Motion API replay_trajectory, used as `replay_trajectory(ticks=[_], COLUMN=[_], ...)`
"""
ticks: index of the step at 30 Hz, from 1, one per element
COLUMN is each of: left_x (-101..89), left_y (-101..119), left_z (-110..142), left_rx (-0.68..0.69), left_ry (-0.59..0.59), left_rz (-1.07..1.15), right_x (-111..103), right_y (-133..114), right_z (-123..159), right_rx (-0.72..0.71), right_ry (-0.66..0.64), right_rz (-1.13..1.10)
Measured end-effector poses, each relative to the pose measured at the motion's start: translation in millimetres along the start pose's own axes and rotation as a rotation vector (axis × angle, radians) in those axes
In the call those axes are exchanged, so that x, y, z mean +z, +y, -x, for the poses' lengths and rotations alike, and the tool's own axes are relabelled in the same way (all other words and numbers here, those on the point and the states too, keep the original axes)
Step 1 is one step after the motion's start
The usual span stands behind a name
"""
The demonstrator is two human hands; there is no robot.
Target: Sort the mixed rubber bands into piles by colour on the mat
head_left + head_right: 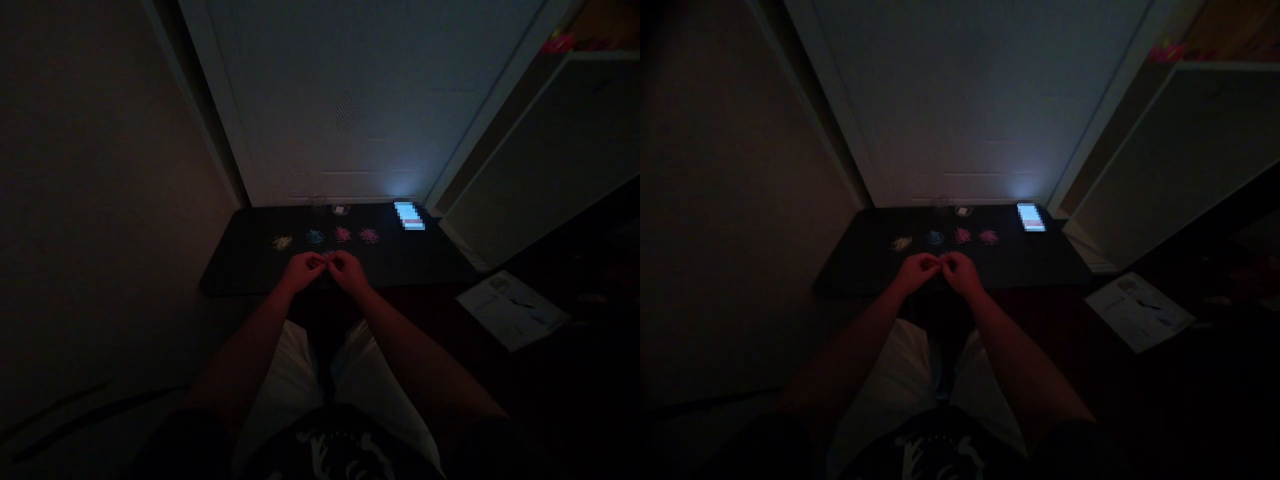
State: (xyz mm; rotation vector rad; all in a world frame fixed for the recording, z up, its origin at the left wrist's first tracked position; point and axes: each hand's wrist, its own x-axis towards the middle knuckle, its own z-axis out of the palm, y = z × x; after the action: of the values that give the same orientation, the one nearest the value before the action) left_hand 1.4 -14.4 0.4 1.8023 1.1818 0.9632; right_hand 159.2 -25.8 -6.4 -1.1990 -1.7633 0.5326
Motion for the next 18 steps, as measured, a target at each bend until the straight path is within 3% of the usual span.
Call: replay_trajectory(ticks=[6,18], left_x=[-0.5,1.7], left_y=[-0.7,-6.2], left_z=[0.1,0.4], left_rx=[0.036,0.037], left_ry=[0.053,0.067], left_rz=[-0.07,0.045], right_x=[-0.5,2.7], right_y=[-1.2,3.8], right_z=[0.7,0.2], right_rx=[0.027,0.0], right_ry=[-0.015,-0.037], right_rz=[0.003,-0.067])
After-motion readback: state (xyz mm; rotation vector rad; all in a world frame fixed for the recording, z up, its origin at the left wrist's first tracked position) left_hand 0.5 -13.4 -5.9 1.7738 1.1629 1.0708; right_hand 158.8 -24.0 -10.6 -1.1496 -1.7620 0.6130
